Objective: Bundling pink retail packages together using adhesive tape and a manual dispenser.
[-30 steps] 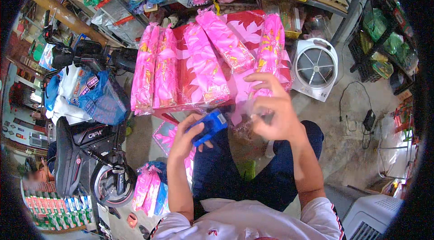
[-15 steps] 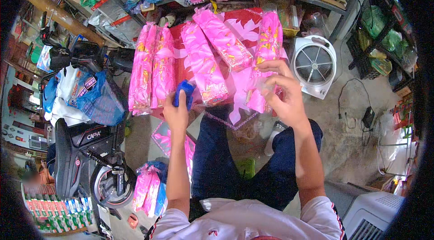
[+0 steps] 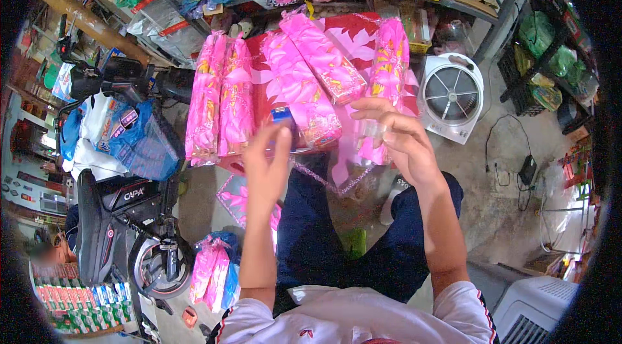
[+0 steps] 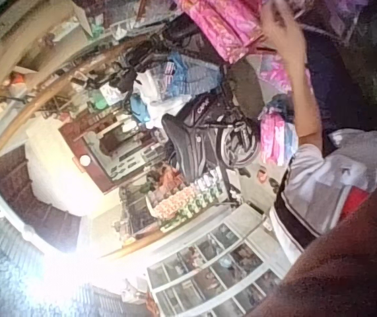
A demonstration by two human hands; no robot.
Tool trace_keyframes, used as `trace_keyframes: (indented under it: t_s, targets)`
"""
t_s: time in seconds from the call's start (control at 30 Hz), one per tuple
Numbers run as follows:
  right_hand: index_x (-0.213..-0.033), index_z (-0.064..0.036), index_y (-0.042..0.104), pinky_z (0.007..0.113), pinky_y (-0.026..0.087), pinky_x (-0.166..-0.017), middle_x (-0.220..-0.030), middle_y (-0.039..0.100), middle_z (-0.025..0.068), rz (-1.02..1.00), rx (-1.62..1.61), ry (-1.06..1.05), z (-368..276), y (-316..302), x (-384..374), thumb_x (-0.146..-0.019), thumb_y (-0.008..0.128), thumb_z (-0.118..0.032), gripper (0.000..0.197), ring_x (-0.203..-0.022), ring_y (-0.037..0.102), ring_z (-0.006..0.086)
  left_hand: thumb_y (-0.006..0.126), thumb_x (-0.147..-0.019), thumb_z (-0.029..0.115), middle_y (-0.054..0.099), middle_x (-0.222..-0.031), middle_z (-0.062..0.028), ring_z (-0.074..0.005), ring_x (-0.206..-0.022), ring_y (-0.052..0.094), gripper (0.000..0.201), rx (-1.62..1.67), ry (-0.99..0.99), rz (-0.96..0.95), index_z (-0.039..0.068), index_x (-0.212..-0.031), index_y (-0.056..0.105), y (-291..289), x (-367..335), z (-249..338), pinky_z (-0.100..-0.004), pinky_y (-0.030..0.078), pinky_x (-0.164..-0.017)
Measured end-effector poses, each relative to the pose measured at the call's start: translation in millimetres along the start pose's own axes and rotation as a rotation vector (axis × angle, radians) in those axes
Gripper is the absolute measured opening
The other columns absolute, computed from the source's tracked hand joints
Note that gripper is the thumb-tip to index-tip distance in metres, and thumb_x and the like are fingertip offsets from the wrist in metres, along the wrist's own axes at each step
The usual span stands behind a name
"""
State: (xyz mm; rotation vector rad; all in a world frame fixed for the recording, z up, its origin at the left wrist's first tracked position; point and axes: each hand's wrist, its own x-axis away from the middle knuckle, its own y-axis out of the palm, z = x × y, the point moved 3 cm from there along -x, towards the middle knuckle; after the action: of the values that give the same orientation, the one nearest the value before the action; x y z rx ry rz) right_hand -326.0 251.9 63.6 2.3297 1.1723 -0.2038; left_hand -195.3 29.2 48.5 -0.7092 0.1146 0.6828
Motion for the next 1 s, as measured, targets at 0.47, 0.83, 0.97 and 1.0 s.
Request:
trace_keyframes:
  t_s: [0.47, 0.83, 0.97, 1.0]
  targets:
    - [-0.083, -0.0023, 0.066, 0.046, 0.034, -0.112, -0.141, 0.053, 0.0203, -0.149, 0.246, 0.034, 8, 21, 1, -0.088, 0.069, -0.020, 0.019, -0.133, 0.049, 0.0323, 0.066, -0.099, 0.020, 0.069, -0.079, -0.0077, -0.0161, -0.066, 0.066, 0.022, 0.796, -0.241, -0.298, -0.001, -0.096, 0.071, 33, 38, 19, -0.0281, 0.052, -0.055]
    - [-0.082, -0.0018, 0.066, 0.044, 0.038, -0.109, -0.139, 0.055, 0.0196, -0.193, 0.454, 0.005, 10, 27, 3, -0.081, 0.072, -0.012, 0.013, -0.131, 0.052, 0.0325, 0.066, -0.097, 0.012, 0.069, -0.079, -0.0074, -0.0164, -0.065, 0.066, 0.016, 0.914, -0.280, -0.155, -0.001, -0.090, 0.071, 19, 38, -4, -0.0302, 0.053, -0.055]
    - [-0.083, -0.0022, 0.067, 0.045, 0.042, -0.105, -0.135, 0.057, 0.0195, -0.240, 0.694, -0.052, 4, 35, 3, -0.078, 0.074, -0.010, 0.011, -0.127, 0.054, 0.0333, 0.064, -0.098, 0.013, 0.064, -0.076, -0.0059, -0.0170, -0.065, 0.065, 0.020, 0.908, -0.321, -0.146, 0.001, -0.081, 0.064, 5, 27, -2, -0.0310, 0.052, -0.055]
    - [-0.083, -0.0025, 0.068, 0.045, 0.043, -0.104, -0.134, 0.057, 0.0190, -0.260, 0.753, -0.056, 5, 38, 3, -0.077, 0.074, -0.010, 0.011, -0.126, 0.055, 0.0331, 0.063, -0.099, 0.013, 0.061, -0.074, -0.0051, -0.0171, -0.067, 0.065, 0.023, 0.901, -0.320, -0.121, 0.002, -0.080, 0.062, 2, 24, 2, -0.0304, 0.052, -0.056]
